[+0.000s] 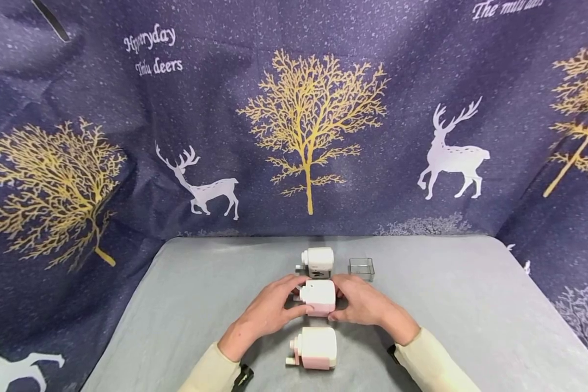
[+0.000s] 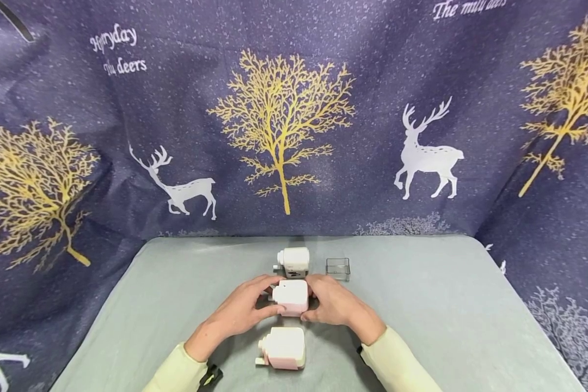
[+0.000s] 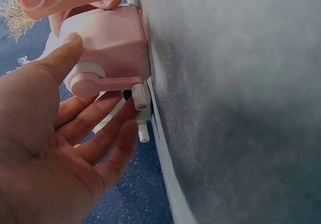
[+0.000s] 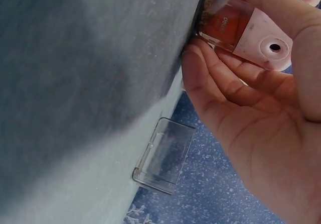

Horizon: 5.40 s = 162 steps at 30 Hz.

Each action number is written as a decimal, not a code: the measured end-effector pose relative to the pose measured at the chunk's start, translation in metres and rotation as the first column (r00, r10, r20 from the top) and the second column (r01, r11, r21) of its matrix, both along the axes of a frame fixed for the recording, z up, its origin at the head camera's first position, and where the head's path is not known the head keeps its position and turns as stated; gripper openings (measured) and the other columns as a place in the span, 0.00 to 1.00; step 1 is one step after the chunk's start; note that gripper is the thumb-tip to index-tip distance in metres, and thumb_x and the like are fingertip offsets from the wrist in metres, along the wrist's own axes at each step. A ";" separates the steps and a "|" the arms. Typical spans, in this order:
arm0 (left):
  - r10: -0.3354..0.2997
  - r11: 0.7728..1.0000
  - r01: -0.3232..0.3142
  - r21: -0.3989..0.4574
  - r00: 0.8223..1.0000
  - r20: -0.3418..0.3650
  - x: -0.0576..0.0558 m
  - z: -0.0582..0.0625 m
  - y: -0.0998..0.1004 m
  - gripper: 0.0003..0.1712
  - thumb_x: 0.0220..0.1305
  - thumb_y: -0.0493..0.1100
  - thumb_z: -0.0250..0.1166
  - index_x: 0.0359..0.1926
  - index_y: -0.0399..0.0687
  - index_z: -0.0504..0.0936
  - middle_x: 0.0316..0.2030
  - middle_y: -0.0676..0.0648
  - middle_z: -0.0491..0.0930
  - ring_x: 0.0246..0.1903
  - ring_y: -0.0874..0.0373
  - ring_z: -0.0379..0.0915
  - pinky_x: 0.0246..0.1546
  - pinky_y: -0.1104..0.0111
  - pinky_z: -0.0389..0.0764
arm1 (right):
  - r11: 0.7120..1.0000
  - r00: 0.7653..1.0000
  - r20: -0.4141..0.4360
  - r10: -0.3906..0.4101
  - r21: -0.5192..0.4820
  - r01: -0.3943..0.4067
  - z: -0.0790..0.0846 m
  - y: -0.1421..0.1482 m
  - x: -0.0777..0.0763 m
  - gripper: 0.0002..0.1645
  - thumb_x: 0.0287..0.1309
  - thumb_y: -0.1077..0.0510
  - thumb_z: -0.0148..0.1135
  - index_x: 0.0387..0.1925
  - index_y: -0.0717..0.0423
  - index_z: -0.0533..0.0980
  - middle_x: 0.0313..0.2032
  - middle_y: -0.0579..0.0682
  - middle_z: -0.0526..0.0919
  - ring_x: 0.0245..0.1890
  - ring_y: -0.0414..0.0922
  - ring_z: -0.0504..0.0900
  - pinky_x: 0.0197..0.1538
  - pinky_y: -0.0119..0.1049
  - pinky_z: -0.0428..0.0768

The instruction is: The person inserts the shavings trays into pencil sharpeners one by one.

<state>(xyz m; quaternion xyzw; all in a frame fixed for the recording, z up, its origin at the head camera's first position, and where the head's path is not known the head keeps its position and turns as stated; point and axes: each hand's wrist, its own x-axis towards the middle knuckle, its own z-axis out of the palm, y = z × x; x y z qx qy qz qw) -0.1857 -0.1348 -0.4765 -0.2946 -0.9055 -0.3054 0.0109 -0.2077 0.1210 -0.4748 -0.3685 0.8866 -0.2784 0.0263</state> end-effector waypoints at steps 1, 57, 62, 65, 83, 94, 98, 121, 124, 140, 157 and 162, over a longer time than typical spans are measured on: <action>-0.002 1.000 0.002 0.001 1.000 0.000 0.000 0.000 0.000 0.35 0.62 0.62 0.64 0.66 0.54 0.71 0.54 0.61 0.73 0.48 0.65 0.73 0.48 0.65 0.78 | 1.000 1.000 0.002 0.003 -0.004 -0.003 0.000 0.000 0.000 0.27 0.39 0.49 0.78 0.41 0.47 0.75 0.35 0.37 0.77 0.35 0.40 0.79 0.39 0.32 0.80; 0.188 0.979 -0.174 0.110 0.972 -0.139 -0.051 0.021 -0.003 0.28 0.61 0.60 0.66 0.58 0.54 0.77 0.49 0.54 0.77 0.47 0.60 0.74 0.42 0.67 0.79 | 0.980 0.954 -0.224 -0.198 -0.025 0.198 0.035 0.062 -0.038 0.42 0.37 0.49 0.79 0.53 0.65 0.75 0.53 0.56 0.76 0.58 0.54 0.68 0.62 0.54 0.67; 0.166 0.983 -0.153 0.099 0.976 -0.144 -0.058 0.018 0.000 0.31 0.61 0.60 0.66 0.60 0.52 0.75 0.51 0.52 0.76 0.48 0.60 0.73 0.43 0.67 0.79 | 0.979 0.958 -0.201 -0.204 -0.018 0.204 0.028 0.065 -0.043 0.41 0.37 0.50 0.79 0.52 0.65 0.74 0.51 0.56 0.76 0.56 0.53 0.70 0.61 0.53 0.70; 0.156 0.985 -0.144 0.091 0.978 -0.137 -0.061 0.018 0.001 0.31 0.61 0.59 0.66 0.61 0.52 0.75 0.52 0.54 0.76 0.49 0.59 0.73 0.44 0.66 0.79 | 0.977 0.960 -0.184 -0.211 -0.009 0.213 0.024 0.067 -0.045 0.40 0.37 0.50 0.79 0.52 0.64 0.75 0.50 0.55 0.77 0.53 0.53 0.72 0.59 0.53 0.71; 0.110 0.994 -0.108 0.025 0.990 -0.090 -0.070 0.015 0.010 0.35 0.63 0.60 0.64 0.66 0.49 0.72 0.56 0.53 0.74 0.49 0.59 0.73 0.47 0.61 0.77 | 0.971 0.962 -0.139 -0.234 0.023 0.239 0.013 0.075 -0.051 0.44 0.36 0.54 0.79 0.56 0.68 0.72 0.46 0.58 0.79 0.46 0.53 0.77 0.52 0.52 0.76; 0.117 0.993 -0.118 0.001 0.990 -0.081 -0.072 0.012 0.014 0.30 0.66 0.56 0.62 0.67 0.57 0.71 0.56 0.56 0.73 0.48 0.61 0.72 0.48 0.62 0.76 | 0.966 0.968 -0.022 -0.249 0.066 0.250 0.007 0.079 -0.054 0.44 0.38 0.59 0.77 0.56 0.76 0.69 0.42 0.59 0.80 0.42 0.51 0.79 0.51 0.50 0.78; 0.120 0.993 -0.119 0.015 0.989 -0.089 -0.072 0.012 0.016 0.28 0.66 0.54 0.63 0.66 0.56 0.72 0.56 0.55 0.74 0.48 0.60 0.73 0.47 0.63 0.77 | 0.972 0.973 -0.023 -0.231 0.039 0.232 0.004 0.081 -0.055 0.37 0.39 0.63 0.75 0.53 0.74 0.72 0.40 0.57 0.80 0.39 0.49 0.79 0.47 0.47 0.80; 0.141 0.990 -0.140 0.031 0.988 -0.055 -0.074 0.011 0.016 0.27 0.65 0.54 0.64 0.63 0.55 0.75 0.53 0.58 0.75 0.45 0.62 0.75 0.46 0.64 0.78 | 0.975 0.976 -0.060 -0.211 0.054 0.214 0.003 0.079 -0.059 0.24 0.43 0.62 0.73 0.44 0.65 0.77 0.36 0.52 0.81 0.36 0.46 0.79 0.44 0.44 0.79; 0.142 0.990 -0.141 0.029 0.989 -0.049 -0.075 0.010 0.016 0.27 0.65 0.54 0.64 0.63 0.56 0.75 0.53 0.58 0.75 0.45 0.62 0.75 0.46 0.64 0.78 | 0.976 0.977 -0.055 -0.206 0.060 0.209 0.003 0.077 -0.060 0.24 0.43 0.62 0.73 0.44 0.65 0.77 0.36 0.52 0.81 0.37 0.46 0.80 0.45 0.44 0.79; 0.147 0.988 -0.146 0.042 0.989 -0.024 -0.074 0.009 0.014 0.27 0.65 0.54 0.64 0.64 0.58 0.75 0.54 0.58 0.75 0.45 0.60 0.76 0.44 0.64 0.78 | 0.980 0.981 -0.040 -0.188 0.057 0.190 0.001 0.062 -0.063 0.26 0.44 0.61 0.74 0.45 0.66 0.76 0.37 0.53 0.81 0.36 0.46 0.79 0.45 0.45 0.80; 0.137 0.990 -0.136 0.046 0.990 -0.023 -0.076 0.008 0.015 0.27 0.65 0.53 0.65 0.64 0.58 0.74 0.54 0.58 0.75 0.44 0.60 0.76 0.44 0.64 0.79 | 0.983 0.984 -0.039 -0.172 0.051 0.174 0.002 0.052 -0.063 0.26 0.44 0.62 0.74 0.47 0.67 0.76 0.36 0.52 0.81 0.36 0.47 0.79 0.45 0.45 0.79; 0.143 0.989 -0.142 0.053 0.990 -0.016 -0.076 0.008 0.015 0.27 0.65 0.53 0.65 0.63 0.60 0.74 0.54 0.58 0.75 0.44 0.60 0.76 0.44 0.64 0.78 | 0.983 0.984 -0.039 -0.173 0.058 0.176 0.001 0.047 -0.064 0.27 0.44 0.61 0.74 0.47 0.67 0.76 0.37 0.53 0.81 0.37 0.47 0.79 0.45 0.45 0.79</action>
